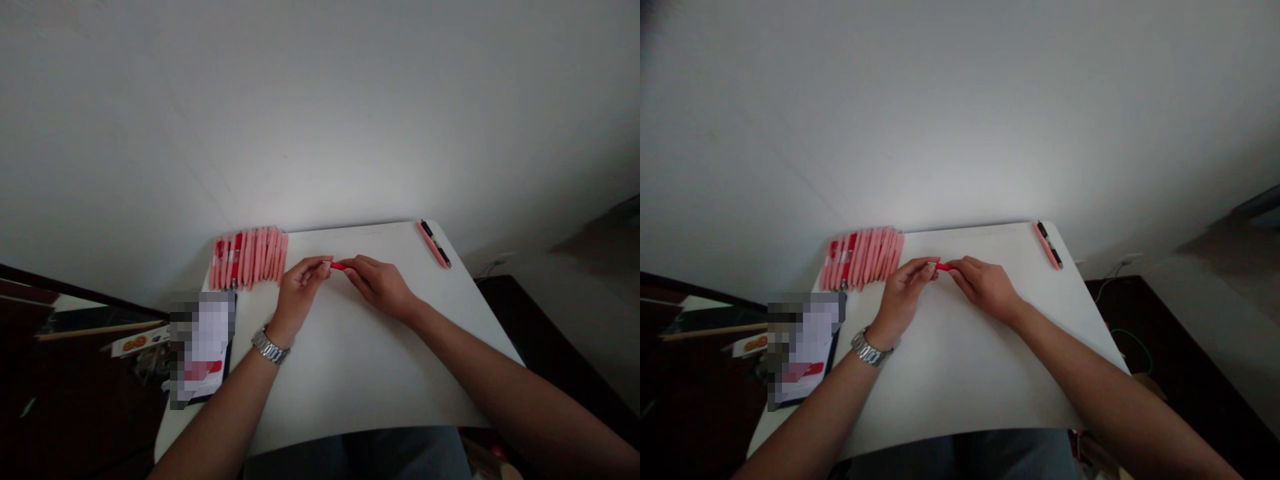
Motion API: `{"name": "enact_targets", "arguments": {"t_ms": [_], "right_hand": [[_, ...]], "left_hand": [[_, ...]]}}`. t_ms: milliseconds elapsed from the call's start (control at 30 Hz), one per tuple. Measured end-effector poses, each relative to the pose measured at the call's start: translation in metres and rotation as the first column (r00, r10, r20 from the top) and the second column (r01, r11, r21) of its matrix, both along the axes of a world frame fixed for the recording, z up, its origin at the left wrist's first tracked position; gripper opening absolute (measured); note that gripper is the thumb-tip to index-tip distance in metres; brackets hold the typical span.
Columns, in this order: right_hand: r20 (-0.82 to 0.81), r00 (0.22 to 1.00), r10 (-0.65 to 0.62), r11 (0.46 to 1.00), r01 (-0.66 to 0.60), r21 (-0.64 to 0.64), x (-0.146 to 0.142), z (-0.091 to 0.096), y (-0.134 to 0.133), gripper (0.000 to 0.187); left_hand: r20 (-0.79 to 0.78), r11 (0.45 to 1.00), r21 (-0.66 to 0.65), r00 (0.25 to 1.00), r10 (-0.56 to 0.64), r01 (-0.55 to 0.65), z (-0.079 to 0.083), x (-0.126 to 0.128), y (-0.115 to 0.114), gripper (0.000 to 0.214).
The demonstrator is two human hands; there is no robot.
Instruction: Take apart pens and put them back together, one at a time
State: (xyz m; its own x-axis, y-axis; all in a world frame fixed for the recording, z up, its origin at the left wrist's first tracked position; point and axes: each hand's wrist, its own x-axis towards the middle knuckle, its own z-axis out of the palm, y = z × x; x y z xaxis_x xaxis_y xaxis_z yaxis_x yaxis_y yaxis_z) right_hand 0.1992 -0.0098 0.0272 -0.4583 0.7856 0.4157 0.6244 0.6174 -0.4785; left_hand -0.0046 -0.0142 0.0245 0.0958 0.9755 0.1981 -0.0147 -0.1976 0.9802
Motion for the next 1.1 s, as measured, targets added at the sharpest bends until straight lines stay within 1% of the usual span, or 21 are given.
{"name": "enact_targets", "arguments": {"t_ms": [100, 267, 467, 567, 700, 767, 933, 1100], "right_hand": [[-0.012, 1.000, -0.001, 1.000, 0.001, 0.009, 0.001, -0.003, 0.002, 0.029], [-0.028, 0.999, -0.023, 0.999, 0.024, 0.039, 0.001, -0.008, 0.004, 0.022], [-0.038, 0.997, -0.067, 0.998, 0.068, 0.015, 0.001, -0.013, 0.006, 0.016], [-0.029, 0.997, -0.073, 0.997, 0.074, 0.031, 0.001, -0.013, 0.006, 0.020], [0.000, 0.999, -0.052, 0.994, 0.052, 0.092, 0.001, -0.009, 0.007, 0.030], [0.020, 0.999, -0.044, 0.994, 0.041, 0.104, 0.001, -0.008, 0.008, 0.032], [0.033, 0.999, -0.043, 0.994, 0.040, 0.099, 0.001, -0.007, 0.008, 0.028], [0.012, 0.998, -0.057, 0.998, 0.056, 0.030, 0.001, -0.009, 0.005, 0.021]], "left_hand": [[0.019, 1.000, 0.001, 1.000, 0.008, -0.008, 0.001, 0.001, 0.000, 0.029], [-0.006, 1.000, -0.010, 1.000, 0.013, -0.013, 0.000, 0.001, 0.001, 0.028], [-0.014, 1.000, -0.016, 1.000, 0.015, -0.015, -0.001, 0.001, 0.002, 0.027], [-0.029, 1.000, -0.010, 0.999, 0.018, -0.018, -0.001, 0.001, 0.002, 0.028], [-0.038, 1.000, -0.001, 0.999, 0.023, -0.023, -0.001, 0.001, 0.001, 0.028], [-0.040, 1.000, -0.001, 0.999, 0.024, -0.024, 0.000, 0.001, 0.001, 0.028], [-0.051, 1.000, 0.005, 0.998, 0.029, -0.029, 0.001, 0.000, 0.001, 0.030], [-0.055, 1.000, -0.005, 0.998, 0.024, -0.025, 0.000, -0.001, 0.002, 0.031]]}}
